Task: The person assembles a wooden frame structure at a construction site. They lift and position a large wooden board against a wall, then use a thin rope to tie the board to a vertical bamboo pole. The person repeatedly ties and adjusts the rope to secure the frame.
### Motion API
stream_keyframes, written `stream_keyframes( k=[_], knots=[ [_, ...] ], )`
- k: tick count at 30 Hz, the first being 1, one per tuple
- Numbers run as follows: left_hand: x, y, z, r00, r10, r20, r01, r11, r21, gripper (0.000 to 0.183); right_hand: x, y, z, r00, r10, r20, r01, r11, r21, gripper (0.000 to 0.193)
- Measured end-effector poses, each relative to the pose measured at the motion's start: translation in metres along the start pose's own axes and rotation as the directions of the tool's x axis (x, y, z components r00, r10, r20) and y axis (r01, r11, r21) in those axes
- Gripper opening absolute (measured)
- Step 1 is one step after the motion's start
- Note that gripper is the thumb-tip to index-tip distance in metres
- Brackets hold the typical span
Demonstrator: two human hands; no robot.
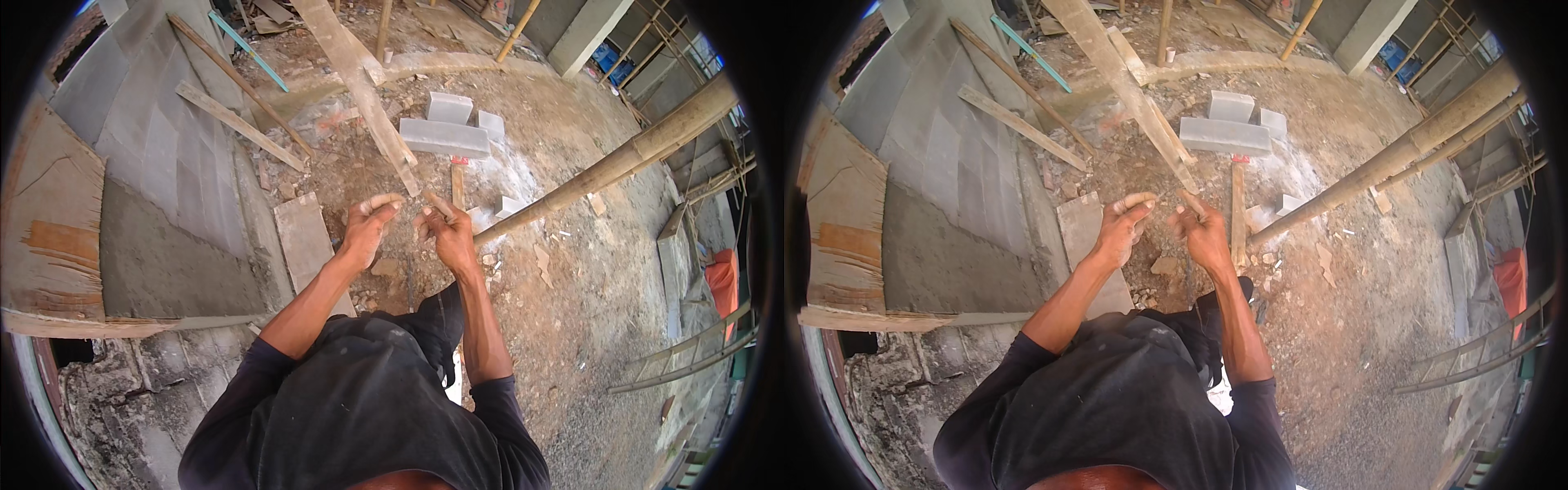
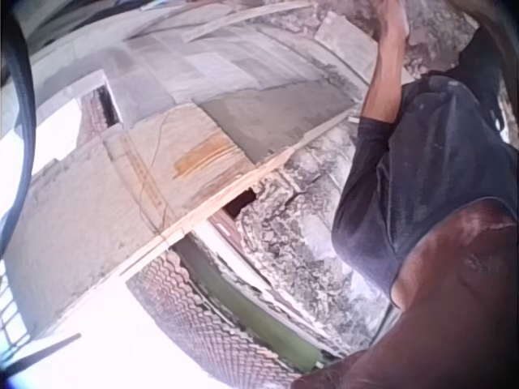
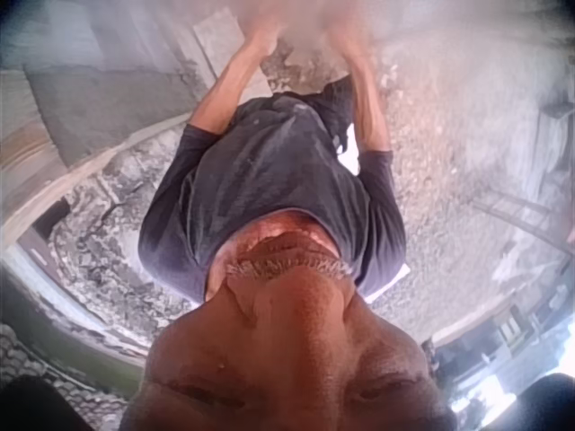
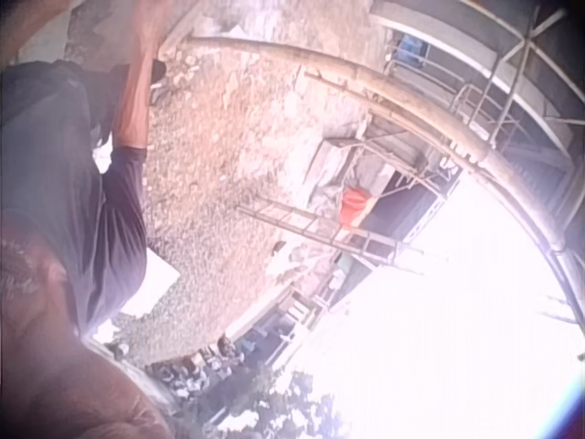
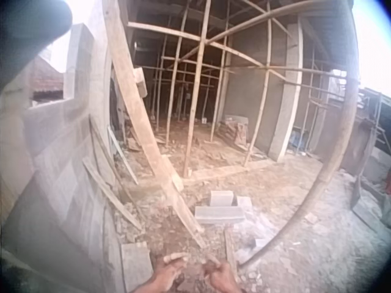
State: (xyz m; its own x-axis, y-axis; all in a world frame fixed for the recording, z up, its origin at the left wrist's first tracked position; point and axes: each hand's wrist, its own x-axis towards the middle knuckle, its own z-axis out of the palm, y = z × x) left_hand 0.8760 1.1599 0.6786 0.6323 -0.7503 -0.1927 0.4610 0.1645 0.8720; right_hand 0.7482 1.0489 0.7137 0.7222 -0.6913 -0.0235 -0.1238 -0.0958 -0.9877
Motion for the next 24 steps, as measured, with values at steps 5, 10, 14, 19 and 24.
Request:
stream_keyframes(
  k=[5, 10, 14, 19, 24],
  knots=[
    [0.002, 0.0, -0.009, 1.0, 0.0, 0.017, -0.001, 0.997, 0.083, 0.021, 0.013, 0.015, -0.002, 0.997, -0.045, -0.063, 0.042, 0.998, -0.044, 0.028],
    [-0.005, 0.001, -0.007, 1.0, -0.001, -0.018, 0.003, 0.996, 0.084, 0.018, 0.021, 0.015, 0.009, 0.996, 0.018, -0.092, -0.01, 0.997, 0.081, 0.025],
    [-0.009, 0.002, -0.011, 0.999, -0.043, -0.002, 0.043, 0.993, 0.112, 0.015, 0.023, 0.007, 0.017, 0.995, 0.096, -0.023, -0.088, 0.967, 0.241, 0.021],
    [-0.007, -0.014, -0.025, 0.998, -0.013, 0.058, 0.001, 0.978, 0.208, 0.013, 0.021, 0.015, 0.018, 0.995, 0.1, 0.012, -0.101, 0.985, 0.143, 0.019],
    [-0.016, 0.003, -0.017, 0.995, -0.005, 0.104, -0.021, 0.969, 0.247, 0.02, 0.014, 0.027, 0.028, 0.997, 0.052, 0.052, -0.055, 0.997, 0.056, 0.019]
  ],
)
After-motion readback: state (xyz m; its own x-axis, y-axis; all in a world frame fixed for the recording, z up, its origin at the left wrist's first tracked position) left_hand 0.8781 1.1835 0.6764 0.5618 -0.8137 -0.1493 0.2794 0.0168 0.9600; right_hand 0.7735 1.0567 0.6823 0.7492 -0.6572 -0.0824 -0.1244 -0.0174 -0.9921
